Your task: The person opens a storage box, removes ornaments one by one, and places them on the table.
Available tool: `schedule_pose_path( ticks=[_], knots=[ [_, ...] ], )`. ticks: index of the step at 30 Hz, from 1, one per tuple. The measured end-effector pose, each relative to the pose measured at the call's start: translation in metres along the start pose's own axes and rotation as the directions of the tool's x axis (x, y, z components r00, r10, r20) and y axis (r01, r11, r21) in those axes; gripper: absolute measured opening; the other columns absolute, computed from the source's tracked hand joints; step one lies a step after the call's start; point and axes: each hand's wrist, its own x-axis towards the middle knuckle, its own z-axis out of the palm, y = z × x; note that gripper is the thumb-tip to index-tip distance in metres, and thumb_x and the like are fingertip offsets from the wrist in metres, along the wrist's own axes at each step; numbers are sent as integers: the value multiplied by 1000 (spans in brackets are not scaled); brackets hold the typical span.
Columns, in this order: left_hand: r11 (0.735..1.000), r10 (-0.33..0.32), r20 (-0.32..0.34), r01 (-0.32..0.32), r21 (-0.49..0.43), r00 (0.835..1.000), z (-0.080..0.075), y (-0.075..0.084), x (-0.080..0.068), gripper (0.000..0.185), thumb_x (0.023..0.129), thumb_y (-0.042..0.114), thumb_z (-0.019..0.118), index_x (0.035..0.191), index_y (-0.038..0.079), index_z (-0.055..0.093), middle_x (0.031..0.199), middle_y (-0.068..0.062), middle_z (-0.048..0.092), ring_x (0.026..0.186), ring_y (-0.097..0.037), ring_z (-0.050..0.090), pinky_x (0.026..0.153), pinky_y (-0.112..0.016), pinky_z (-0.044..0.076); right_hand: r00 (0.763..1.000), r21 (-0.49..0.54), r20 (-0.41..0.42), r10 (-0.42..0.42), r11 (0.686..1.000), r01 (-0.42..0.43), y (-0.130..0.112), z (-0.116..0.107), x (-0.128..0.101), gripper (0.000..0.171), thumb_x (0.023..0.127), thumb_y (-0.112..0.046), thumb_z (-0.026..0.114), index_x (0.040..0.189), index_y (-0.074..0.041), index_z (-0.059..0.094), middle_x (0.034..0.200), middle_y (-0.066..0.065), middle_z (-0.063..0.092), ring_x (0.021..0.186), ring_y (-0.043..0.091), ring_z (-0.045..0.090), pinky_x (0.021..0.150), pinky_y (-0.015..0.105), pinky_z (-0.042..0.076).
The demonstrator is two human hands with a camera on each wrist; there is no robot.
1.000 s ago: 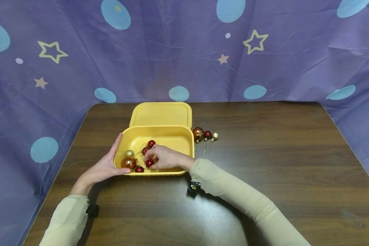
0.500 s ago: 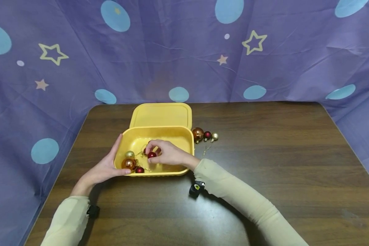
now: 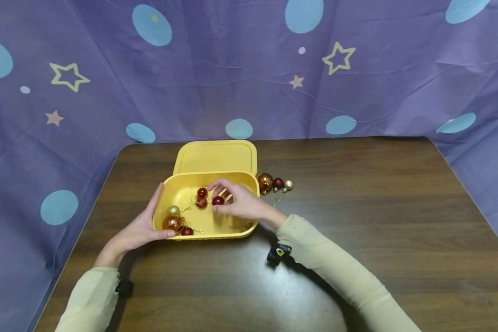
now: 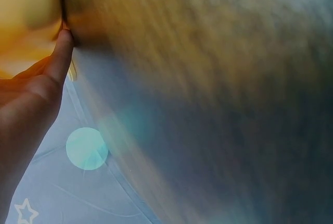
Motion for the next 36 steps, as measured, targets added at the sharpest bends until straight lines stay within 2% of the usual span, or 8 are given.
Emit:
schedule_pose_path(
  ticks=[4, 9, 17, 19, 26, 33, 36],
  knots=[
    [1000, -11, 0, 11, 0, 1000, 1, 1, 0, 124, 74, 3, 81, 155, 19, -12, 158, -18, -14, 140, -43, 1, 100, -5, 14, 999, 53, -32, 9, 999, -7, 1, -11, -7, 49, 82, -1, 71, 127, 0, 51, 108, 8, 58, 98, 18, 56, 82, 32, 52],
    [1000, -9, 2, 9, -7, 1000, 1, 3, 0, 124, 74, 1, 81, 155, 18, -12, 158, -18, -13, 139, -43, 2, 99, -5, 15, 998, 116, -69, -8, 993, 16, 4, -25, -16, 48, 80, 4, 71, 123, 4, 51, 109, 12, 57, 99, 22, 56, 80, 32, 53],
    [1000, -5, 0, 5, -16, 1000, 0, 1, 0, 124, 74, 1, 81, 154, 16, -12, 158, -18, -14, 139, -43, 1, 100, -5, 15, 992, 158, -124, 0, 987, 20, 12, -43, -32, 28, 81, 7, 69, 105, 1, 58, 101, 10, 63, 94, 22, 61, 76, 36, 54],
    [1000, -5, -1, 5, -12, 1000, 0, 0, 0, 123, 74, 2, 80, 154, 15, -12, 158, -18, -14, 139, -43, 1, 100, -5, 14, 991, 170, -132, 5, 985, 18, 14, -46, -36, 27, 81, 7, 69, 106, 3, 59, 100, 10, 64, 93, 21, 62, 75, 35, 53],
    [1000, -12, 1, 12, -2, 1000, 1, -1, -1, 123, 75, 4, 80, 155, 25, -12, 159, -15, -14, 140, -40, 0, 100, -5, 14, 987, 189, -160, 15, 982, 15, 20, -56, -48, 31, 83, 8, 66, 113, 6, 59, 103, 15, 65, 91, 23, 60, 79, 33, 53],
    [1000, 1, 3, -1, -15, 1000, 1, -1, -1, 123, 75, 2, 80, 155, 18, -12, 158, -18, -13, 139, -43, 2, 100, -5, 15, 980, 188, -196, 6, 982, 32, 23, -67, -57, 31, 87, 11, 61, 118, 10, 59, 110, 24, 63, 97, 31, 59, 82, 32, 52],
    [999, 8, 3, -8, -31, 1000, 2, 1, 0, 123, 75, 0, 79, 154, 15, -12, 158, -19, -14, 139, -45, 2, 100, -5, 16, 979, 165, -203, 4, 986, 30, 26, -73, -62, 31, 88, 9, 60, 120, 11, 59, 111, 24, 63, 98, 33, 58, 81, 31, 51]
  ],
)
